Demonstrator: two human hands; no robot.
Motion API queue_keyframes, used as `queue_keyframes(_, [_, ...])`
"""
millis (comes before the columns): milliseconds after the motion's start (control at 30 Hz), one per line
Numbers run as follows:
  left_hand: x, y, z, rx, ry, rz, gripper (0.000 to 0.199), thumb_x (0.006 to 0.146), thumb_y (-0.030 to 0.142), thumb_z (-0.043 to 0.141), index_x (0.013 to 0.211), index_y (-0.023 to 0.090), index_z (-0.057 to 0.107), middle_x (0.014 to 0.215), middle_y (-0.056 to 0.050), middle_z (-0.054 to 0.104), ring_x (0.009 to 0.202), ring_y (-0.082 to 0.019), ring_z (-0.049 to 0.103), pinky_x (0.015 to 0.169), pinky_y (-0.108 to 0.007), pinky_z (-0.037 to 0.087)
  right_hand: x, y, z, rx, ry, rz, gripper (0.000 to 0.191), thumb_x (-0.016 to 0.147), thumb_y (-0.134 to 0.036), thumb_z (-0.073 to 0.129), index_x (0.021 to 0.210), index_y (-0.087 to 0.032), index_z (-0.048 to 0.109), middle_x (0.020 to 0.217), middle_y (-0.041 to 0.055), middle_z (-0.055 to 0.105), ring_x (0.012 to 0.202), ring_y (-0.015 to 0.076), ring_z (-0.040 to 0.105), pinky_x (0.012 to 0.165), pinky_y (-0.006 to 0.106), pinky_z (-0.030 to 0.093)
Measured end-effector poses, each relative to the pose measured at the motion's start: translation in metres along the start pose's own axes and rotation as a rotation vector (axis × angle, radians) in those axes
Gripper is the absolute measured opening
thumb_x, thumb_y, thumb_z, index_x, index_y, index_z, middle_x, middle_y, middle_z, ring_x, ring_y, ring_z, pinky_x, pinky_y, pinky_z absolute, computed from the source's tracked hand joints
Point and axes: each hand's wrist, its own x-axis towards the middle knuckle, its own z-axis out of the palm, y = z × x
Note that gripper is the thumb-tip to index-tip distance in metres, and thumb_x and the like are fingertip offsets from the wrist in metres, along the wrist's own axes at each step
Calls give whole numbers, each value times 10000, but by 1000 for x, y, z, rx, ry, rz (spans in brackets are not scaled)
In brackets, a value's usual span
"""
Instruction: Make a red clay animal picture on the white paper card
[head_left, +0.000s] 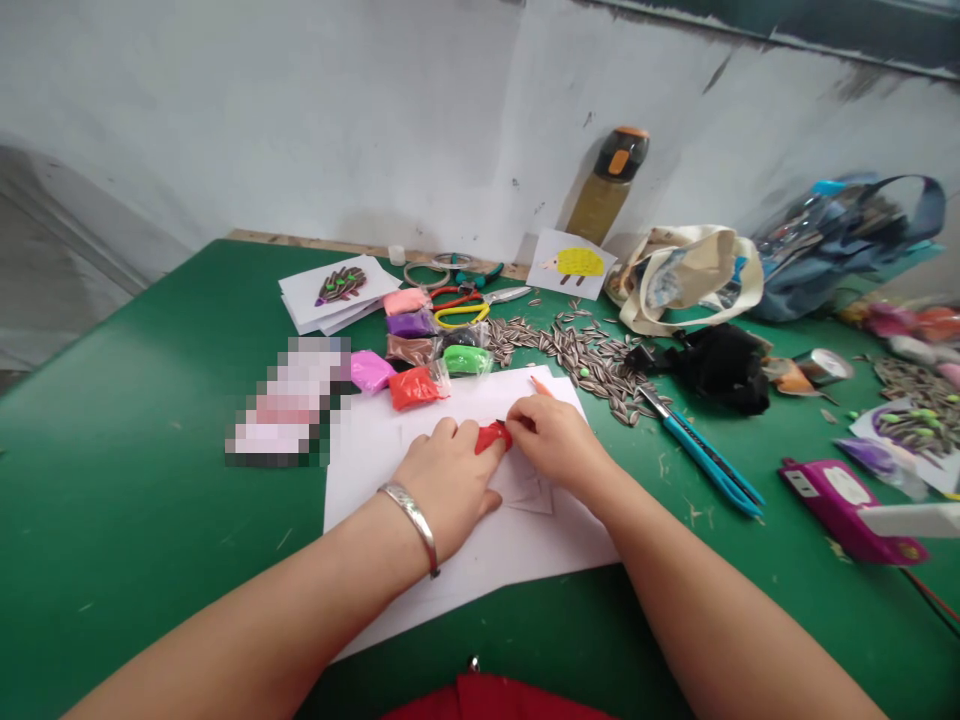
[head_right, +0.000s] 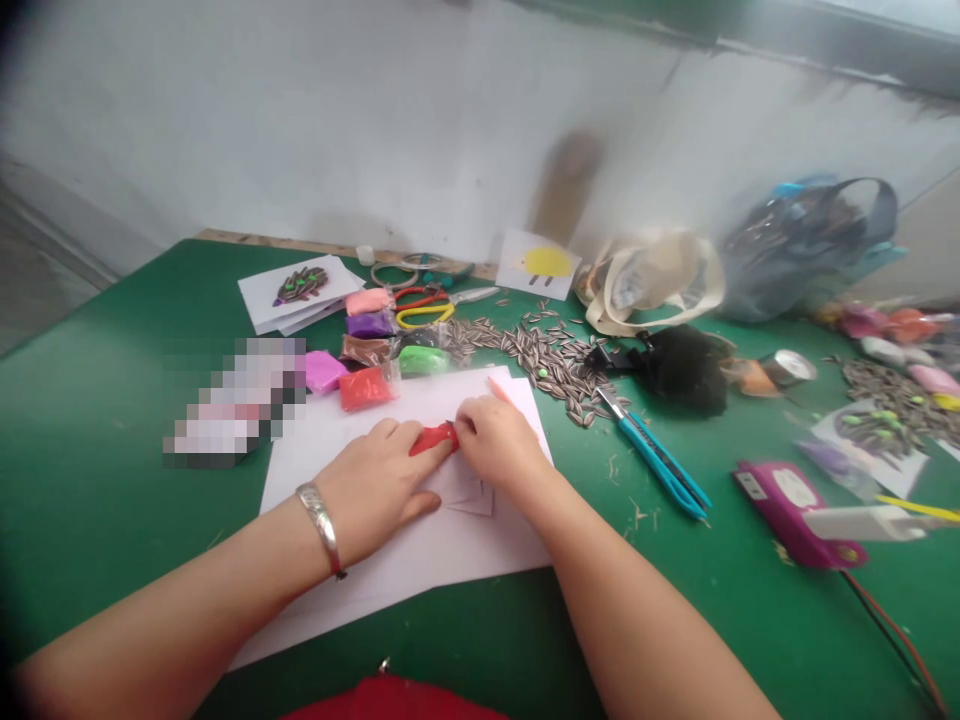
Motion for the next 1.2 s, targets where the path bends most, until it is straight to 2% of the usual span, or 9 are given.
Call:
queue_keyframes(200, [-1, -5, -2, -59, -8, 41, 515, 843, 382, 604, 1324, 243, 484, 1105, -103, 576, 937, -264, 516, 815, -398, 472, -7, 2, -12, 109, -14, 60, 212, 808, -153, 502, 625, -227, 580, 499, -87, 488, 467, 105, 453, 1057, 384, 383])
queue_keyframes(333, [0, -7, -3, -76, -17, 44, 476, 846, 383, 603, 1289, 227, 529, 1101, -107, 579, 954, -267, 522, 837, -399, 467, -8, -1, -13, 40, -98, 79, 217, 794, -140, 494, 621, -218, 600, 529, -64, 556, 518, 120, 534, 934, 363, 437])
queue_keyframes(467, [-1, -11, -5, -110, -28, 74, 461, 860, 378, 586, 1289, 219, 536, 1089, -100, 591, 965, -257, 528, 860, -382, 458, -7, -4, -12, -22, -124, 77, 211, 794, -136, 491, 630, -212, 600, 589, -39, 615, 562, 136, 564, 828, 341, 454])
queue_keyframes(533, [-1, -13, -6, -119, -34, 90, 452, 867, 376, 576, 1286, 211, 541, 1071, -98, 598, 963, -254, 533, 865, -378, 455, -7, -6, -11, -30, -118, 61, 213, 803, -135, 485, 639, -212, 596, 592, -38, 615, 562, 134, 562, 849, 341, 447])
queue_keyframes(667, [-1, -12, -5, -111, -26, 80, 440, 859, 366, 589, 1265, 199, 563, 1072, -104, 594, 974, -262, 529, 875, -387, 452, -8, -9, -10, -83, -123, 19, 239, 811, -114, 473, 606, -207, 552, 588, -40, 589, 565, 124, 551, 1006, 376, 369])
queue_keyframes(733, [-1, -11, -3, -105, -27, 63, 441, 851, 370, 598, 1257, 199, 570, 1080, -109, 588, 974, -270, 525, 870, -398, 457, -9, -10, -10, -91, -125, 3, 245, 813, -111, 469, 599, -206, 541, 595, -40, 588, 573, 123, 552, 1036, 383, 348])
queue_keyframes(900, [0, -9, -2, -114, -50, 51, 461, 847, 373, 598, 1270, 194, 560, 1123, -124, 574, 1004, -289, 513, 872, -422, 462, -10, -9, -16, -52, -83, 11, 235, 822, -110, 458, 639, -209, 567, 596, -42, 588, 565, 122, 546, 1022, 354, 369])
queue_keyframes(1033, [0, -9, -3, -112, -58, 41, 456, 849, 383, 596, 1261, 190, 568, 1111, -125, 571, 995, -293, 510, 869, -432, 464, -10, -9, -15, -103, -152, -11, 243, 824, -106, 458, 622, -200, 556, 614, -23, 602, 603, 130, 563, 1027, 369, 344])
queue_keyframes(1200, [0, -10, -2, -119, -57, 51, 450, 845, 380, 600, 1253, 194, 568, 1113, -122, 569, 990, -285, 511, 870, -431, 464, -10, -10, -16, -96, -163, 11, 231, 828, -110, 455, 655, -200, 578, 642, -19, 621, 609, 133, 562, 955, 356, 387])
